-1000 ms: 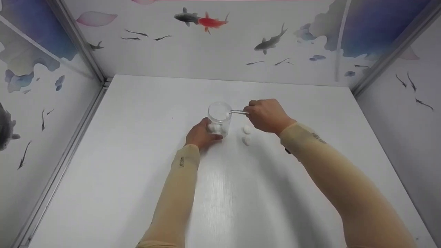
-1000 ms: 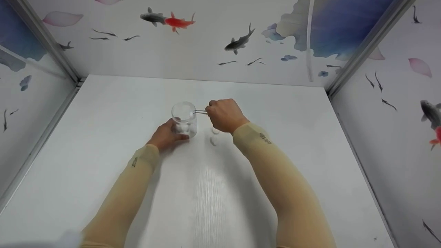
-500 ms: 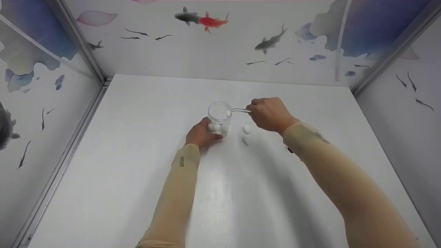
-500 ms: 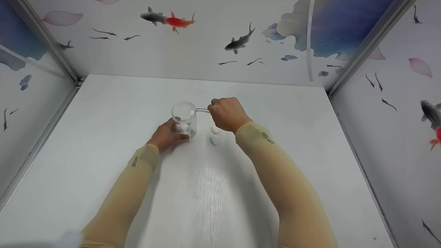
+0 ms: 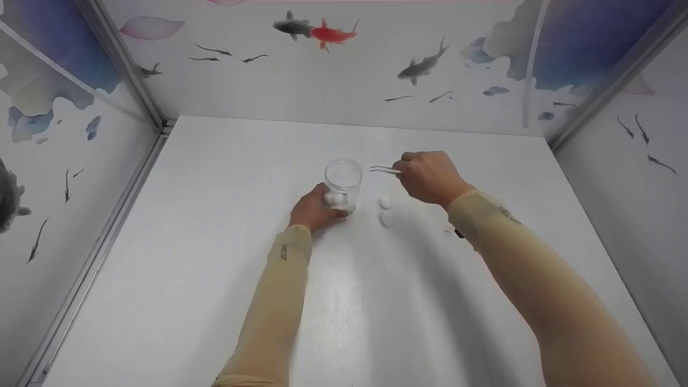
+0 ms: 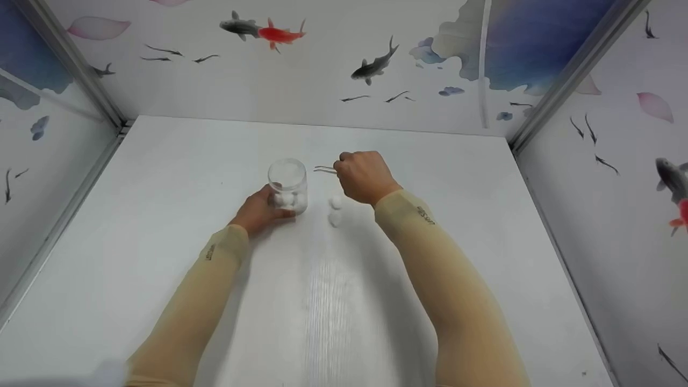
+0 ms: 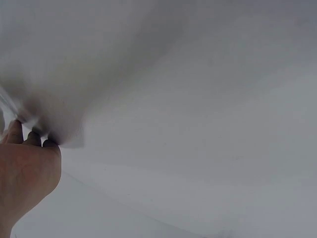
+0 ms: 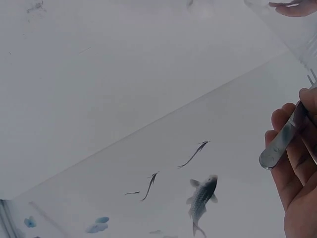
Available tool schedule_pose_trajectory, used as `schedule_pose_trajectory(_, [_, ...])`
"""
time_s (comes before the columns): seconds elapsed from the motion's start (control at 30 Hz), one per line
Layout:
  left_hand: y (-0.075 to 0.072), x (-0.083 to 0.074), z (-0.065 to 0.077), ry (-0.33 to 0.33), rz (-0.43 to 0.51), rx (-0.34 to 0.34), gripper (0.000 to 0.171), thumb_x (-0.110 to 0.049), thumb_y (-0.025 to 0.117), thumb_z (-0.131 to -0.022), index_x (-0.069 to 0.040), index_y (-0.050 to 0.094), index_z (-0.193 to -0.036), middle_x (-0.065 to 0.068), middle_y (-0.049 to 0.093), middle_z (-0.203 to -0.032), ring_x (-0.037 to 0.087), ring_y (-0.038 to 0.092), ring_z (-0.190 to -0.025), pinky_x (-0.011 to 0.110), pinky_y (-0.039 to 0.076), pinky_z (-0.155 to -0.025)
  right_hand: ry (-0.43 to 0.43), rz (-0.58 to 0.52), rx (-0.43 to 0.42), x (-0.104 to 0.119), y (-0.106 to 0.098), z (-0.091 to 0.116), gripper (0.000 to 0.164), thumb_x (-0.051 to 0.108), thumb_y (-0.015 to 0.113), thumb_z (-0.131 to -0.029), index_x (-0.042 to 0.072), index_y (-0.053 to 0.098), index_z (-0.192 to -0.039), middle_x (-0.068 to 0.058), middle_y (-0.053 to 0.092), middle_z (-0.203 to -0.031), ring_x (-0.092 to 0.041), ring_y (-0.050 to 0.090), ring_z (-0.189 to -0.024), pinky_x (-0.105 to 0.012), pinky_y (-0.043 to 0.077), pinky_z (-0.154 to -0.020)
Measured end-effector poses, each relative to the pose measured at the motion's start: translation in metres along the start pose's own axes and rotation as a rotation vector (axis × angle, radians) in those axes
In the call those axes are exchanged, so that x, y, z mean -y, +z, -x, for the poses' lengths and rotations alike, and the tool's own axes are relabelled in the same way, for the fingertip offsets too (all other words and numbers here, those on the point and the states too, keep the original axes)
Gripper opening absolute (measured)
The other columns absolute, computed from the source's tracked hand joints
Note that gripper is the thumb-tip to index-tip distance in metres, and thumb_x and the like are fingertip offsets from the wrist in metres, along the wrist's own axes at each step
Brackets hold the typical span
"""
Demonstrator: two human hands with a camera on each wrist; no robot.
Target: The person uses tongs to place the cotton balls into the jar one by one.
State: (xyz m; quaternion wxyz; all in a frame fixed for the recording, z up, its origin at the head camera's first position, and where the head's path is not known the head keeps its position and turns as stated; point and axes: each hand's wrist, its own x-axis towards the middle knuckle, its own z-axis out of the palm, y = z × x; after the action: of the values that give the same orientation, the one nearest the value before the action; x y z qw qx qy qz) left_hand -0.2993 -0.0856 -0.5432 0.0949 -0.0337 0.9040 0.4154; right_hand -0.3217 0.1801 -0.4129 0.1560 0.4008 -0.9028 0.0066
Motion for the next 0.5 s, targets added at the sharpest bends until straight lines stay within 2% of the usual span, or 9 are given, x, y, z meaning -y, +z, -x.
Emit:
schedule_pose_trajectory(0.2, [-0.003,-0.003,0.002,0.006,-0.011,-0.004,0.09,-0.045,0.088,-0.074,-0.015,0.045,-0.147,0.005,0.051,-0.147,0.024,0.044,-0.137,0.039,0.034,-0.114,0.048,-0.008,0.027,-0.014,0.009,0.013,0.009,0.003,0.069,-0.087,0.005,0.077,-0.091,-0.007,0.065,-0.074,-0.025,0.062,-0.058,-0.042,0.054,-0.048])
schedule_pose_trajectory(0.5, [-0.002,-0.001,0.002,0.008,0.002,0.006,0.094,-0.046,0.086,-0.074,-0.017,0.041,-0.151,0.005,0.05,-0.149,0.026,0.043,-0.138,0.042,0.033,-0.115,0.111,-0.042,0.128,-0.022,0.036,0.041,0.006,0.004,0.071,-0.088,0.004,0.077,-0.089,-0.008,0.068,-0.078,-0.025,0.065,-0.063,-0.043,0.058,-0.057])
